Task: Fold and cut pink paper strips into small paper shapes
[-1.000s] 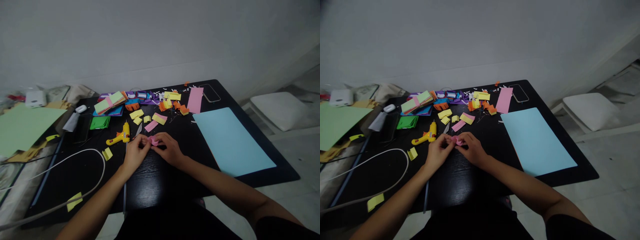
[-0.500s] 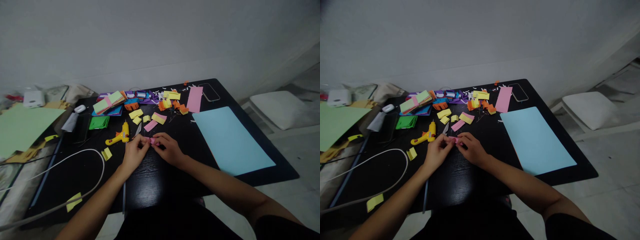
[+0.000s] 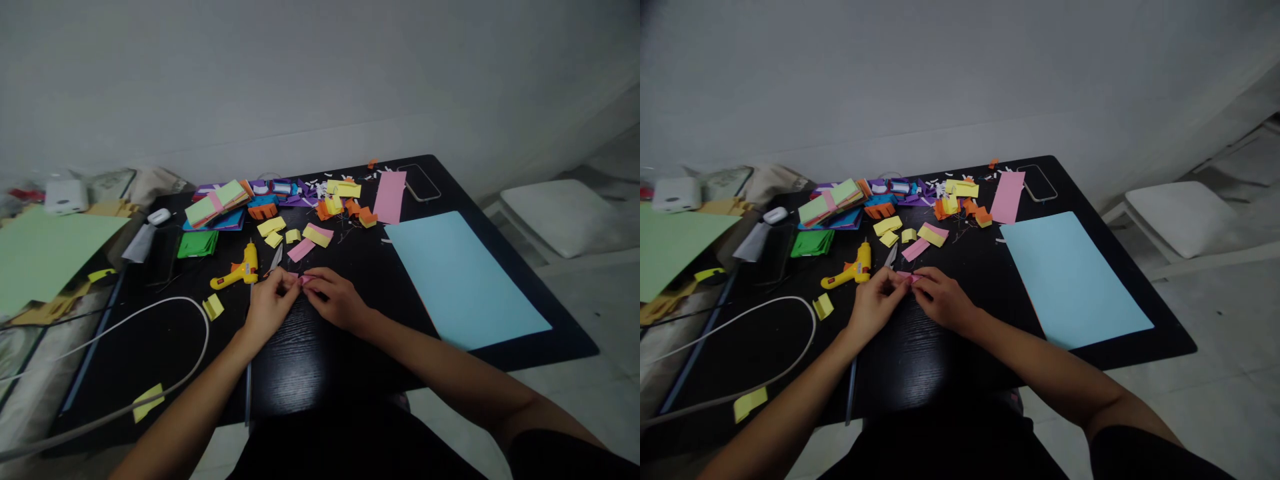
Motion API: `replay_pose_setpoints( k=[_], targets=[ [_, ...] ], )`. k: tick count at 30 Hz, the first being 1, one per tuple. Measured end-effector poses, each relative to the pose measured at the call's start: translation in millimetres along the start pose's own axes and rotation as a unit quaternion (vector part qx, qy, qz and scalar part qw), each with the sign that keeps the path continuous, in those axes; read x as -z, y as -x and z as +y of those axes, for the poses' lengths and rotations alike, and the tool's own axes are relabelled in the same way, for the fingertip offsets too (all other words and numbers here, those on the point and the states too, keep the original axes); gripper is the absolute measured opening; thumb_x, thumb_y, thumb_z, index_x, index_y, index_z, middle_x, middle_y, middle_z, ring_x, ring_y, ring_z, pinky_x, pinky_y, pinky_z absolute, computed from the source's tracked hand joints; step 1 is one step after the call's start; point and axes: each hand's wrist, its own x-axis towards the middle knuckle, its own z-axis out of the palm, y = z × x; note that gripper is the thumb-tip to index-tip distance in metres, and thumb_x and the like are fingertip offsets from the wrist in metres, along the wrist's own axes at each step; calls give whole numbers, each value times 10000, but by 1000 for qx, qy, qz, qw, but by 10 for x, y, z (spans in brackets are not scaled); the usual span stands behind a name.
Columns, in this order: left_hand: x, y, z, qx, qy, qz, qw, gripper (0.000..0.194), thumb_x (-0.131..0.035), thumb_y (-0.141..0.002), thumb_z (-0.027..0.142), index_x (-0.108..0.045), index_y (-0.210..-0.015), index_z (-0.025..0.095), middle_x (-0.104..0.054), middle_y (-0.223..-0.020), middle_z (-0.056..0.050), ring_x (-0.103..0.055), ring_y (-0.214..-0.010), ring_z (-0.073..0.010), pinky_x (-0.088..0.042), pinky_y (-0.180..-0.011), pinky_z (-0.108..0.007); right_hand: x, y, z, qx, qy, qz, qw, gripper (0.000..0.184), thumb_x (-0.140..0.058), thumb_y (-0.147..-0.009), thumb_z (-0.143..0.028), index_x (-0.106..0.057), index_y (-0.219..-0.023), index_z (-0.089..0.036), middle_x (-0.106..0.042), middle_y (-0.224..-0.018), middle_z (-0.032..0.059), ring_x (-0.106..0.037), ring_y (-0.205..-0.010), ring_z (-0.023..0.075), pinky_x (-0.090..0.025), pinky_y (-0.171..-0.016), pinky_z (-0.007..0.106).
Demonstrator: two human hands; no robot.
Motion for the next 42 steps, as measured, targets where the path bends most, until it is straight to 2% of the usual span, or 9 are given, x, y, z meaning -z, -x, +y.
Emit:
replay_pose_setpoints(
  k=[4,8,11,14,17,20,25,35,42],
  targets=[
    [11,-10,-27,4,4,7,1000,168,-677,-872,331,-615,-794,195,-665,-708,18,-619,-623,-120,-489,-606,-225,-6,-12,-41,-61,-93,7,994,191,-647,-886,-179,-620,-1067,-231,-676,-1113,88,-691,-1038,210,-630,-884,375],
    [27,-16,-50,7,4,18,1000,175,-680,-876,336,-617,-801,191,-653,-718,20,-606,-631,-113,-473,-601,-216,-8,-50,-55,-193,-227,18,954,511,-785,-772,-268,-495,-1190,-225,-675,-1128,78,-727,-874,172,-646,-764,328],
    [29,-12,-32,3,0,25,1000,179,-675,-883,334,-614,-798,188,-657,-724,20,-606,-636,-111,-477,-606,-214,-9,-76,-32,-252,-272,1,928,503,-776,-769,-287,-506,-1187,-213,-697,-1039,59,-724,-810,158,-627,-758,326],
    [19,-6,-3,-10,-10,31,999,165,-672,-886,319,-614,-806,187,-672,-729,17,-618,-636,-110,-488,-613,-213,-14,-79,-15,-252,-289,-19,923,403,-733,-783,-243,-560,-1143,-200,-708,-965,42,-714,-825,157,-608,-779,324],
    [8,-4,11,-20,-14,35,999,154,-674,-884,310,-615,-810,188,-680,-731,14,-626,-633,-111,-500,-618,-216,-14,-71,-22,-241,-305,-34,921,402,-732,-761,-204,-579,-1133,-206,-712,-1014,45,-708,-882,158,-598,-805,319],
    [6,-5,3,-10,-2,30,1000,151,-676,-881,325,-620,-840,190,-674,-726,14,-624,-623,-113,-506,-613,-221,-6,-75,-30,-245,-326,-47,912,391,-749,-745,-197,-602,-1107,-204,-714,-1071,51,-701,-931,162,-588,-845,325],
    [13,-7,-25,11,18,27,999,150,-669,-890,335,-629,-905,192,-671,-750,10,-630,-664,-117,-506,-637,-221,0,-96,-24,-262,-355,-48,896,363,-772,-733,-228,-656,-1075,-190,-726,-1011,46,-701,-890,162,-584,-850,334],
    [4,-14,-40,24,48,24,998,161,-651,-901,353,-647,-933,195,-679,-772,1,-634,-694,-126,-494,-649,-230,15,-103,-53,-264,-346,-40,899,348,-803,-735,-257,-719,-1065,-186,-755,-943,37,-718,-835,163,-593,-817,323],
    [-2,-31,-77,41,87,7,995,111,-634,-869,272,-636,-948,195,-659,-795,-2,-606,-690,-127,-460,-624,-226,-13,-86,-31,-259,-331,-34,907,369,-825,-708,-263,-742,-1060,-187,-763,-949,47,-721,-843,165,-597,-781,307]
  ],
)
